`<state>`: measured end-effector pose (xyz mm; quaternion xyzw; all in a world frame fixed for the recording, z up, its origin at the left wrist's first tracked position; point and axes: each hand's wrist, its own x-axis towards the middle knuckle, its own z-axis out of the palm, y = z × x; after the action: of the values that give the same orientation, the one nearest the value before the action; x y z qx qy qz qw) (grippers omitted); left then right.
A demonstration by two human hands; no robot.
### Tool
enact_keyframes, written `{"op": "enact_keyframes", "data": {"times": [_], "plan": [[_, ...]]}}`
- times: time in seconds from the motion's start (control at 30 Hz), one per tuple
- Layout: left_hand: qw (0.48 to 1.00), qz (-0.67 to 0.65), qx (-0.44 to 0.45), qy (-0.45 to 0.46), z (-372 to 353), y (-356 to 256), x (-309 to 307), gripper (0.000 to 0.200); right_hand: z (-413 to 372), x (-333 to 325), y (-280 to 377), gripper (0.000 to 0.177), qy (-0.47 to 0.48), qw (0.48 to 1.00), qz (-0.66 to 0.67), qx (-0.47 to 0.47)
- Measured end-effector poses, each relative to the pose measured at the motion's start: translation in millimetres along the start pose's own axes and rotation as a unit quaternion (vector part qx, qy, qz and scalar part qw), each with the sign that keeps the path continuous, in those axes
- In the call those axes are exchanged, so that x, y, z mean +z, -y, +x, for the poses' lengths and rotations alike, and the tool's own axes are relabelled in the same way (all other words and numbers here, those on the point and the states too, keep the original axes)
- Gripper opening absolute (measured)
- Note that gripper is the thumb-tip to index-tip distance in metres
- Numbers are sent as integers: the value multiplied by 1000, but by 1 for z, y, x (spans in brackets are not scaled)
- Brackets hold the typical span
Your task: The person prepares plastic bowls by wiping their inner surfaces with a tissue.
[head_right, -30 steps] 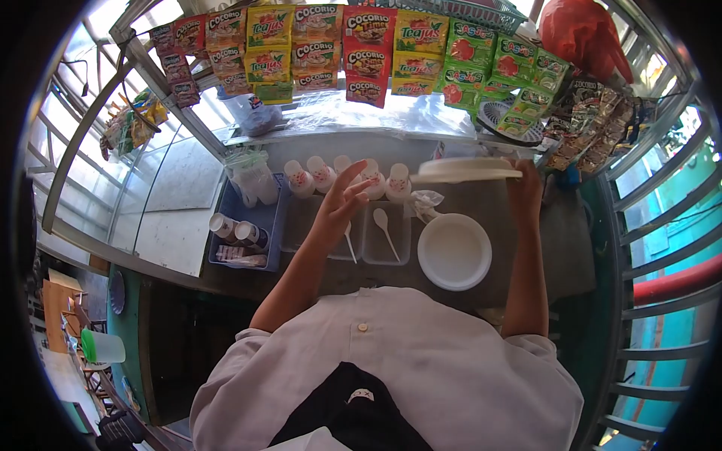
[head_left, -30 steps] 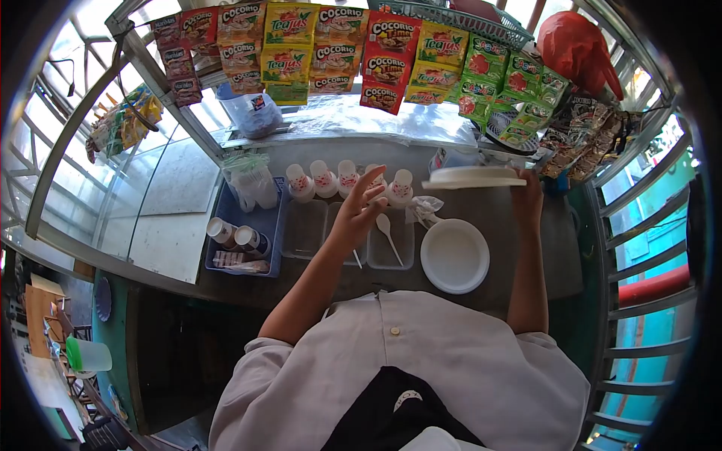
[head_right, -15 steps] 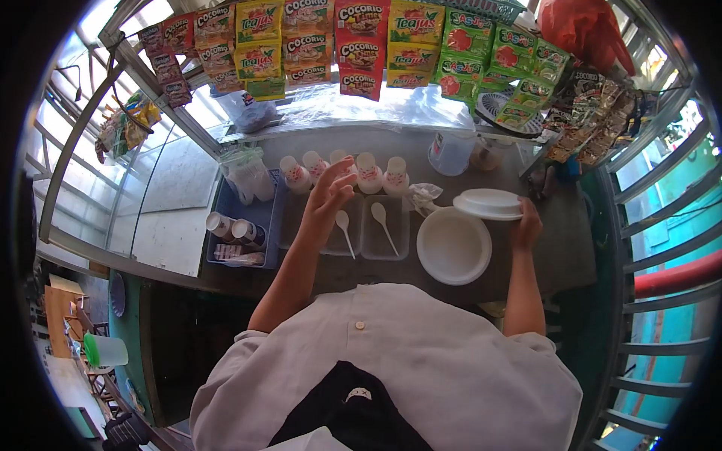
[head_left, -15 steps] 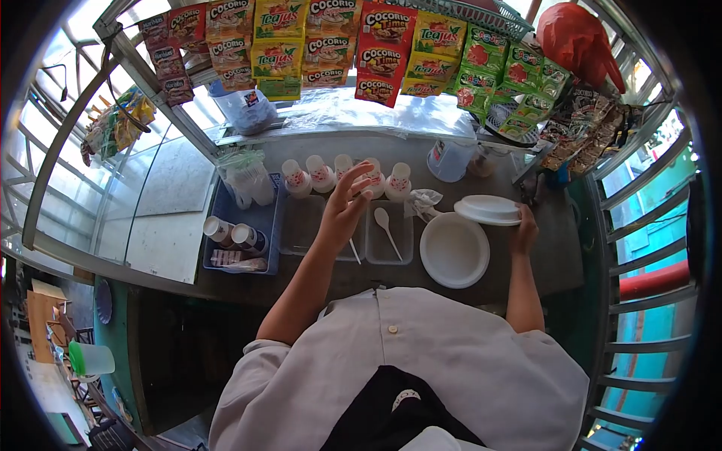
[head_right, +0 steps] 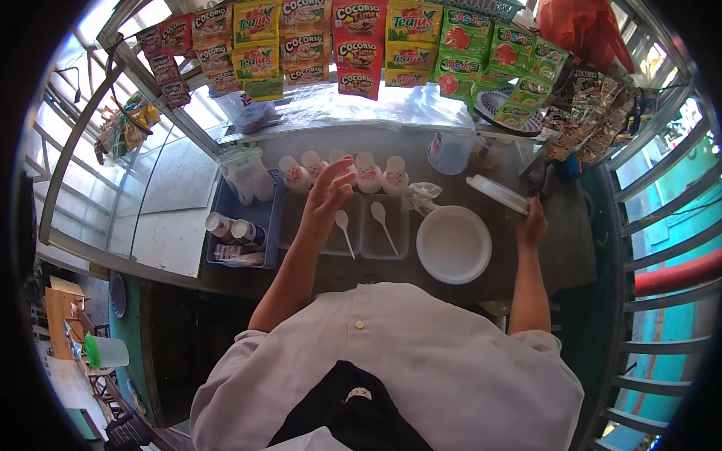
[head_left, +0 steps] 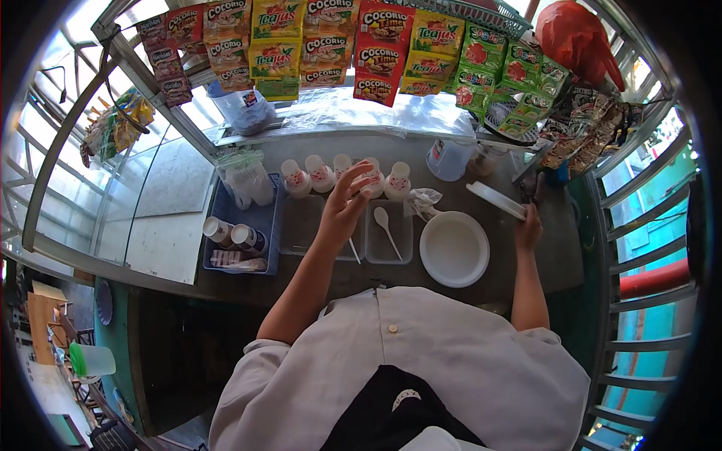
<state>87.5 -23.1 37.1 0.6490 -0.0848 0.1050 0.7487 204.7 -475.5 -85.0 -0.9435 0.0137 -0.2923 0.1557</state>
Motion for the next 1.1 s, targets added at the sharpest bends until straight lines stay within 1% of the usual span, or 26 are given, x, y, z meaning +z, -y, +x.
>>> {"op": "enact_keyframes", "data": {"times": [0.07, 0.1, 0.13, 0.17, 0.2, 0.27, 0.3, 0.33, 0.37, 0.4, 0.43, 0.47, 0.53, 0.57, 0.67, 0.73, 0.77, 0.83, 0.87, 0.9, 0.93, 0.97, 1.0, 1.03, 1.07, 1.1], "plan": [[1000, -1, 1, -1, 1, 0, -1, 40, 3, -18, 18, 17, -37, 997, 60, -25], [1000, 0, 1, -1, 1, -1, -1, 40, 3, -11, 13, 17, -37, 997, 61, -25], [1000, 0, 0, -2, 1, -2, -1, 40, 3, 3, -3, 16, -1, 1000, 17, 7], [1000, -1, -2, -2, 1, -3, 0, 40, 3, 11, -14, 19, 36, 998, -29, 39], [1000, -2, -1, -1, 1, -2, 1, 40, 8, 11, -17, 19, 34, 998, -30, 39], [1000, -4, -7, 14, 1, 0, -1, 41, 20, 14, -17, 35, 24, 989, 89, 114], [1000, -3, -5, 12, 1, -3, -2, 41, 26, 3, -4, 35, 23, 989, 90, 113], [999, -19, -35, 18, 0, -6, -2, 44, 34, -28, 29, 42, 124, 933, 285, 183], [997, -36, -65, 26, -1, -8, -1, 48, 39, -53, 57, 49, 218, 824, 462, 245], [997, -36, -66, 26, -1, -9, -1, 48, 42, -65, 72, 49, 218, 824, 462, 246], [992, -62, -100, 35, -1, -9, -1, 51, 46, -74, 84, 51, 260, 797, 493, 233], [986, -87, -133, 45, -1, -10, 0, 55, 48, -78, 97, 52, 301, 767, 523, 219], [976, -132, -159, 72, -1, -14, 5, 55, 50, -79, 135, 54, 266, 682, 664, 150], [963, -175, -183, 96, -2, -16, 8, 55, 49, -79, 149, 54, 266, 682, 665, 150], [945, -242, -177, 128, -10, -27, 17, 60, 49, -82, 189, 55, 308, 679, 656, 120], [933, -281, -184, 129, -14, -14, 7, 61, 48, -85, 214, 56, 367, 627, 684, 67], [918, -319, -193, 134, -17, -7, 0, 62, 48, -84, 223, 56, 371, 624, 684, 64], [917, -333, -180, 125, -21, -18, -4, 62, 49, -80, 240, 52, 350, 712, 609, 4], [915, -347, -169, 121, -23, -23, -6, 63, 49, -75, 249, 52, 353, 709, 610, 0], [916, -346, -166, 116, -24, -26, -5, 63, 48, -73, 261, 50, 222, 818, 525, -79], [934, -317, -149, 66, -25, -28, -3, 63, 46, -72, 273, 48, 80, 891, 420, -155], [948, -288, -133, 16, -25, -29, 0, 64, 44, -77, 280, 48, 82, 889, 422, -158], [949, -287, -130, 11, -26, -26, 2, 64, 41, -101, 295, 46, 77, 904, 383, -176], [974, -215, -67, -12, -25, -21, 4, 68, 37, -115, 308, 44, 70, 917, 342, -193], [990, -140, -5, -35, -25, -17, 7, 73, 31, -113, 316, 36, 122, 884, 399, -211], [990, -139, -5, -38, -26, -24, 13, 73, 26, -117, 325, 36, 124, 883, 400, -212]]}}
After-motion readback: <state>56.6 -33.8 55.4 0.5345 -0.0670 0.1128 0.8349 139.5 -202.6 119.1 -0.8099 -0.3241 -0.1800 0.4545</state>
